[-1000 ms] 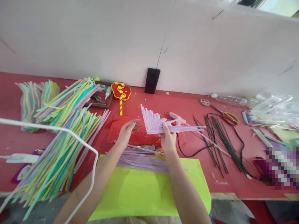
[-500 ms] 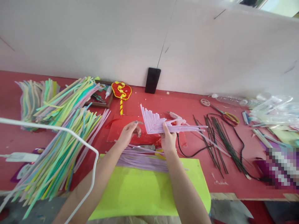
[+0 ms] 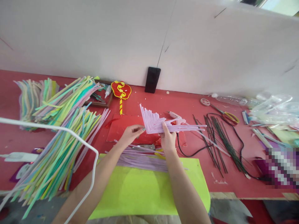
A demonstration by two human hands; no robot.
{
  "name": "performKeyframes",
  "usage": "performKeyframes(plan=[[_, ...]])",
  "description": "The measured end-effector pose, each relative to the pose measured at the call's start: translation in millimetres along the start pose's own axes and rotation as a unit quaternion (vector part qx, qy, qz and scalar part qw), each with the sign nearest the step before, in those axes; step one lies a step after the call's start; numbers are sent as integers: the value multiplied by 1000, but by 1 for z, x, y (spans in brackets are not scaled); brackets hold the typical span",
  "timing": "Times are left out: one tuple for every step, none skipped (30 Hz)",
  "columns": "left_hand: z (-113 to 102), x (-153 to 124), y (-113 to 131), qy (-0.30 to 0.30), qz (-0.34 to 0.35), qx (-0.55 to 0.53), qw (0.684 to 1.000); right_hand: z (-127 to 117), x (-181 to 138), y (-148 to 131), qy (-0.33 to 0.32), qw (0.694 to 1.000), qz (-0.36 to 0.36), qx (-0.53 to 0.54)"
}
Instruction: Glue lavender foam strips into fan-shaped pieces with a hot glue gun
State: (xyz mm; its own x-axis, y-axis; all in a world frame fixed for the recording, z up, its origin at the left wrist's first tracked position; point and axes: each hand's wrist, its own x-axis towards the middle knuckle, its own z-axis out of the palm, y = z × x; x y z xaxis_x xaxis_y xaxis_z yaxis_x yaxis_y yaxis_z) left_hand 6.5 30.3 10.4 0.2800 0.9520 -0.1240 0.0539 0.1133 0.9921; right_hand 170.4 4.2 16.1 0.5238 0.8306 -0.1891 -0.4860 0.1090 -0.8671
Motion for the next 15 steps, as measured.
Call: performKeyframes(plan=[[0,0,1,7,1,-2,1000,0,0,0,0,1000,0,0],[0,0,2,16,3,-6,1000,0,0,0,-2,1000,1,-1],[0,-1,2,25,5,-11,1000,0,0,0,-4,1000,2,-2],[0,-1,3,36,7,-18,999,0,0,0,-6,1000,4,-4],[0,-1,3,48,10,-25,998,0,0,0,-7,1000,6,-5],[0,-1,3,61,14,-33,997,0,0,0,-8,1000,8,-6],[0,0,2,75,18,-42,996,-1,0,0,-7,1000,9,-6],[-1,0,1,90,23,-53,994,-1,0,0,-7,1000,9,-6],[-2,1,-1,108,29,-70,991,-1,0,1,-6,1000,9,-8],[-3,3,-2,126,36,-93,987,-1,0,1,-5,1000,8,-11],[-4,4,-4,146,42,-122,981,-2,1,1,-4,1000,7,-15],[-5,5,-6,166,46,-155,973,-2,1,1,-2,1000,5,-20],[-6,7,-7,184,48,-189,963,-2,1,1,0,1000,3,-23],[-8,8,-8,201,49,-220,953,-2,1,2,1,1000,3,-24],[-9,9,-9,214,50,-245,944,-3,1,2,3,1000,4,-24]])
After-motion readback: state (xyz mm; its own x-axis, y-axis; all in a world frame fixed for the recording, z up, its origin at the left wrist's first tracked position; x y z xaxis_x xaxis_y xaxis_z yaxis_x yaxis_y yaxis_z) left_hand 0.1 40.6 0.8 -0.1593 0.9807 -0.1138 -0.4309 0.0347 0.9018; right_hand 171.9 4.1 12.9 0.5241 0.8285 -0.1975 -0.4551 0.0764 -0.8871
